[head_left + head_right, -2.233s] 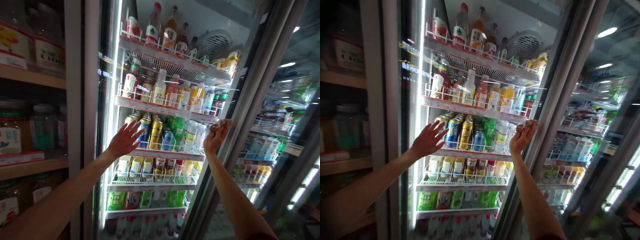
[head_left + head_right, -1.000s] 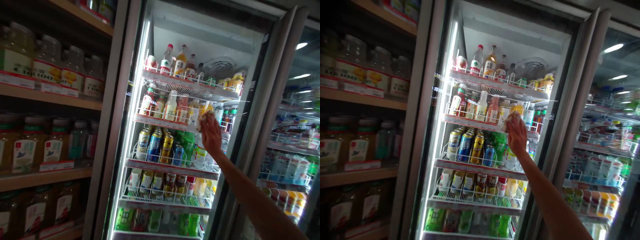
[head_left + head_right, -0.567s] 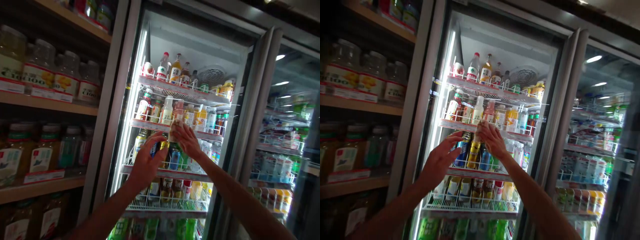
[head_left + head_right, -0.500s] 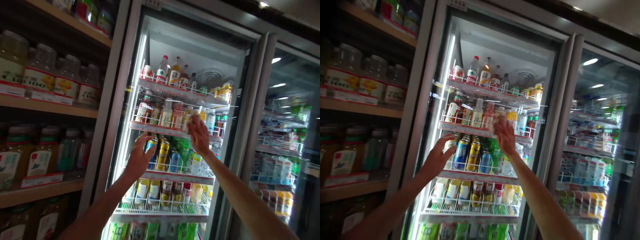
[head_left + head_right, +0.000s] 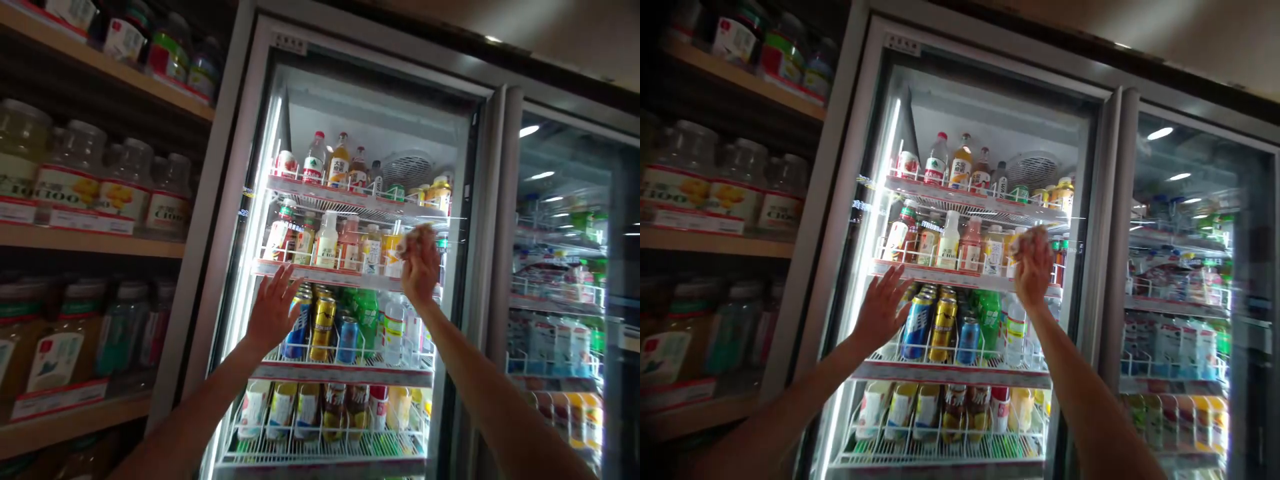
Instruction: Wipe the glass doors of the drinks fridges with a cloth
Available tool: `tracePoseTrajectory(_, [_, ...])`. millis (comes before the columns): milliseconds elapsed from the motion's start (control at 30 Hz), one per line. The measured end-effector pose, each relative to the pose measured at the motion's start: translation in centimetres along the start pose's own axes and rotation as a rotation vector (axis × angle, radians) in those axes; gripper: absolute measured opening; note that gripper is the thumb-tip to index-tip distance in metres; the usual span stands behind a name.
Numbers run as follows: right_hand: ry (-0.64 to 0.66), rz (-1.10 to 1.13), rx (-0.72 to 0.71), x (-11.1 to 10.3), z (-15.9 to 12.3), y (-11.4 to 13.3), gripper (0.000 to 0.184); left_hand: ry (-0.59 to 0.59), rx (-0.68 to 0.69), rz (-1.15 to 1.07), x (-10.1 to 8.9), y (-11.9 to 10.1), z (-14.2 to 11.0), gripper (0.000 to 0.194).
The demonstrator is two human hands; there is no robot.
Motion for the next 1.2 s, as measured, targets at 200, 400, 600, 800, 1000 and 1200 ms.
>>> tracePoseTrajectory(200, [-0.077,-0.029,0.060,0.6,1.6,0.2,0.051,-0.015,0.037,0.036,0.6,0.5,-0.4,0.049])
tracePoseTrajectory(400, [0.290,0.179,-0.486,3.2,0.2,11.0,0.053,-0.057,-0.002,-0.049,0.3,0.4,-0.4,0.045])
tracePoseTrajectory(600, [0.189,0.263,-0.321,3.1,1.3,9.1,0.068,-0.160,-0.051,-0.442,-1.2,-6.0,5.1,0.043])
tracePoseTrajectory(800, [0.166,0.369,-0.375,0.4,-2.0,8.1,0.077,-0.121,-0.154,-0.473,2.9,-12.5,10.3,0.048])
tracePoseTrajectory(1000, [0.088,-0.032,-0.111,-2.2,-1.1,-4.5,0.054,-0.089,0.111,-0.214,5.8,-17.5,10.9,0.030])
tracePoseTrajectory(1200, [0.157,-0.096,0.005,-1.2,-1.4,-7.9,0.047,-0.199,0.029,-0.074,2.9,-8.2,15.2,0.036])
Point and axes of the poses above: each hand's wrist, its own z-axis towards the middle knuckle, its own x-axis out of the palm, y = z × x, the point moved 8 cm from there along z, towards the middle knuckle, and after that the axes turned 10 degrees about -x, right-handed, at the moved point
